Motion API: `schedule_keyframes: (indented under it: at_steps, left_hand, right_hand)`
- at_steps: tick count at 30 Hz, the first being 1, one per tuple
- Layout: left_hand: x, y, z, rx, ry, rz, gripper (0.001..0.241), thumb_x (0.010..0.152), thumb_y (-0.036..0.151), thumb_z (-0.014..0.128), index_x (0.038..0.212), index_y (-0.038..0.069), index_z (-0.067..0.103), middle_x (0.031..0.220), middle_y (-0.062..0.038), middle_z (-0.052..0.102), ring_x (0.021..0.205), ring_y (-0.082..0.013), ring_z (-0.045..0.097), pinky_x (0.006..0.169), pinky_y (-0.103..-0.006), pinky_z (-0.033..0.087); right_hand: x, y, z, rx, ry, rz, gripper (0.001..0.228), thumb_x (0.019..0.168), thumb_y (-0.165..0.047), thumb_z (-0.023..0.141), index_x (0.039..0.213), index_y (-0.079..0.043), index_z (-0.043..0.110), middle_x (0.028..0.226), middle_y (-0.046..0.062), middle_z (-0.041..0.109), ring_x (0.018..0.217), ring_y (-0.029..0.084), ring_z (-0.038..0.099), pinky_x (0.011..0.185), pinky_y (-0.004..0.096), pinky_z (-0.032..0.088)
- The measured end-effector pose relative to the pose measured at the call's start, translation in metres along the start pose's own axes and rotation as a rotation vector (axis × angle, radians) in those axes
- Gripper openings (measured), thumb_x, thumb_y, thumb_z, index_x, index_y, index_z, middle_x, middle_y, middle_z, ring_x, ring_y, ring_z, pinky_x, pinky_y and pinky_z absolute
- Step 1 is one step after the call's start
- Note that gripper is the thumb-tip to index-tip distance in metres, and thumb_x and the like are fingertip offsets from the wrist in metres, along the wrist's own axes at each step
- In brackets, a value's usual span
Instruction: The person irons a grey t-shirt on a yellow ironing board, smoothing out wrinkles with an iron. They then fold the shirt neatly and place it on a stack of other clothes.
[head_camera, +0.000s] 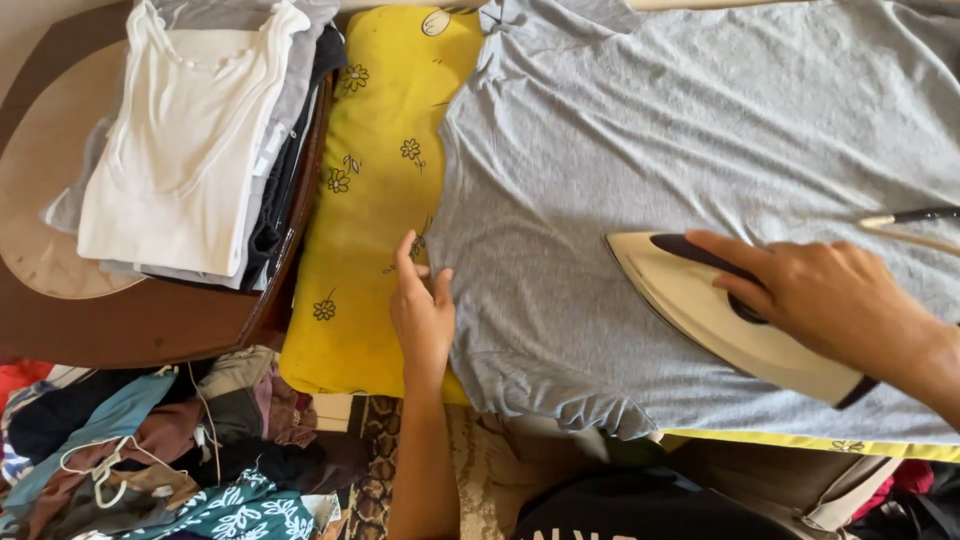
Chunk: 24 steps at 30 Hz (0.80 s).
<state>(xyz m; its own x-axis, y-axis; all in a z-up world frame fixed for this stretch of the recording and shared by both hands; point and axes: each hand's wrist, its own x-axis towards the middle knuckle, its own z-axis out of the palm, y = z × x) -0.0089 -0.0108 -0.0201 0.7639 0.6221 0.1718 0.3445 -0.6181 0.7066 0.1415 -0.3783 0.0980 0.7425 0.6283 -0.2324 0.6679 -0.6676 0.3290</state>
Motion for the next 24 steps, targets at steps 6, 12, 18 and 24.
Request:
schedule_keyframes:
  at_steps: [6, 12, 18, 24]
  left_hand:
    - [-0.012, 0.011, -0.019, -0.094, 0.103, -0.064, 0.063, 0.107, 0.018, 0.055, 0.163, 0.018, 0.025, 0.093, -0.009, 0.053, 0.081, -0.0284, 0.057, 0.073, -0.0433, 0.048]
    - [-0.011, 0.021, -0.026, -0.023, 0.007, -0.189, 0.074, 0.104, 0.009, 0.057, 0.166, 0.02, 0.019, 0.088, -0.007, 0.058, 0.073, -0.0292, 0.059, 0.069, -0.0449, 0.047]
    - [-0.01, 0.019, -0.021, 0.123, -0.013, -0.202, 0.079, 0.101, 0.018, 0.064, 0.164, 0.019, 0.017, 0.124, -0.02, 0.069, 0.113, -0.0384, 0.066, 0.083, -0.052, 0.054]
    - [-0.056, 0.014, -0.042, 0.228, -0.016, -0.197, 0.081, 0.097, 0.062, 0.048, 0.155, 0.008, 0.038, 0.053, 0.005, 0.042, 0.044, -0.0134, 0.041, 0.042, -0.0329, 0.033]
  right_hand:
    - [0.066, -0.049, -0.061, 0.213, -0.013, -0.117, 0.059, 0.104, -0.054, 0.027, 0.162, -0.043, 0.029, 0.054, 0.002, 0.058, 0.039, 0.017, 0.056, 0.037, 0.032, 0.042]
    - [0.249, -0.142, -0.086, 0.284, 0.427, -0.265, 0.047, 0.11, -0.057, 0.035, 0.144, -0.03, 0.051, 0.082, 0.013, 0.074, 0.068, 0.039, 0.073, 0.047, 0.049, 0.055]
    - [0.256, -0.145, -0.098, 0.4, 0.378, -0.321, 0.044, 0.105, -0.052, 0.046, 0.147, -0.041, 0.053, 0.091, 0.023, 0.072, 0.078, 0.044, 0.072, 0.056, 0.053, 0.057]
    - [0.085, -0.037, -0.068, 0.159, 0.017, -0.333, 0.045, 0.104, -0.055, 0.037, 0.138, -0.028, 0.05, 0.074, 0.007, 0.075, 0.057, 0.029, 0.075, 0.047, 0.039, 0.058]
